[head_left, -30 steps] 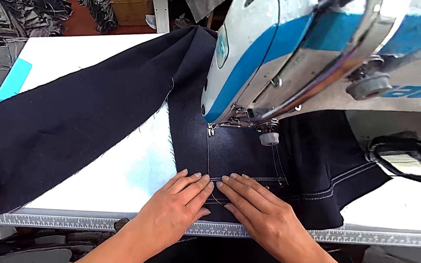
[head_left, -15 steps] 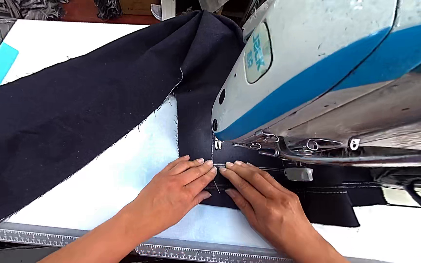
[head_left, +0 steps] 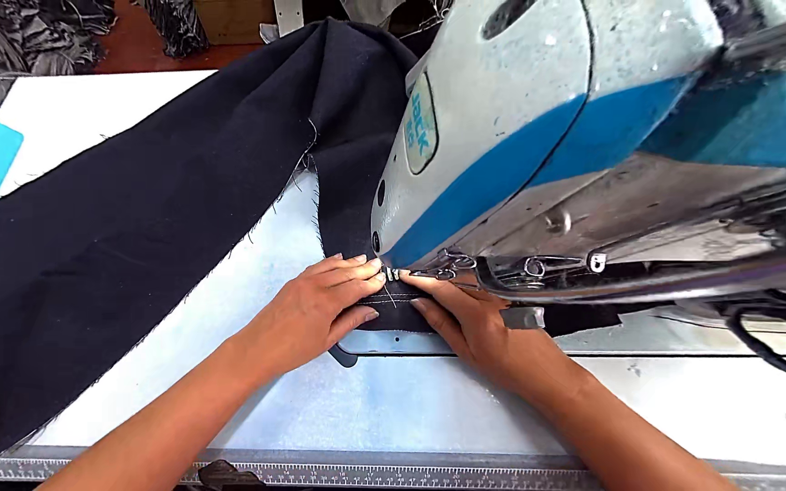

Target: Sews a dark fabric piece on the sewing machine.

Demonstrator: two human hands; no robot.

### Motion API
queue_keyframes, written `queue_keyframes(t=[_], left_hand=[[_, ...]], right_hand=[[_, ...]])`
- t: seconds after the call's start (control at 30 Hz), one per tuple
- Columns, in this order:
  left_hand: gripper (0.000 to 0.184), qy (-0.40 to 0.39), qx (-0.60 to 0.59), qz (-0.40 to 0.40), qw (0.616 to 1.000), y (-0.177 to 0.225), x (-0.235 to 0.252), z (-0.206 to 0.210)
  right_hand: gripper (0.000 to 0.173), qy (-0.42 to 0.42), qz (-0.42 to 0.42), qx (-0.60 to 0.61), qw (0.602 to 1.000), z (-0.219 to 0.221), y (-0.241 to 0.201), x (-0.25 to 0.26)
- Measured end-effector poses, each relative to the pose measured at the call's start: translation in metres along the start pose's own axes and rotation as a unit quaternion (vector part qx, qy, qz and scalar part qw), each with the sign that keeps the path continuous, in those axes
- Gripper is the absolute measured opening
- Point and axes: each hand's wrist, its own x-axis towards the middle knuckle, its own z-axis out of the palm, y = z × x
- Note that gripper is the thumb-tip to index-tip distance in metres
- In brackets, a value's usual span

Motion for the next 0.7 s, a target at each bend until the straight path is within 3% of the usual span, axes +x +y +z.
queue_keyframes(t=[0.2,0.4,0.47,0.53,0.7], left_hand=[[0.022,-0.010,0.028,0.002,1.000,-0.015,0.014,-0.027],[0.023,-0.045,0.093,0.073,0.992,-0.044,0.058,-0.034],[0.029,-0.083,0.083,0.003,0.993,-0.046,0.068,-0.028],[0.047,-0.142,0.087,-0.104,0.980,-0.052,0.073,-0.021],[0.057,-0.148,0.155,-0.229,0.949,-0.057,0.049,-0.025]], right_hand=[[0.024,0.071,-0.071,0.035,0.994,-0.038,-0.046,-0.043],[0.020,-0.018,-0.071,0.095,0.993,-0.049,-0.103,-0.110],[0.019,-0.038,-0.077,0.102,0.991,-0.041,-0.113,-0.125],[0.019,-0.056,-0.086,0.101,0.990,-0.033,-0.119,-0.134],[0.019,-0.067,-0.104,0.073,0.990,-0.012,-0.121,-0.143]])
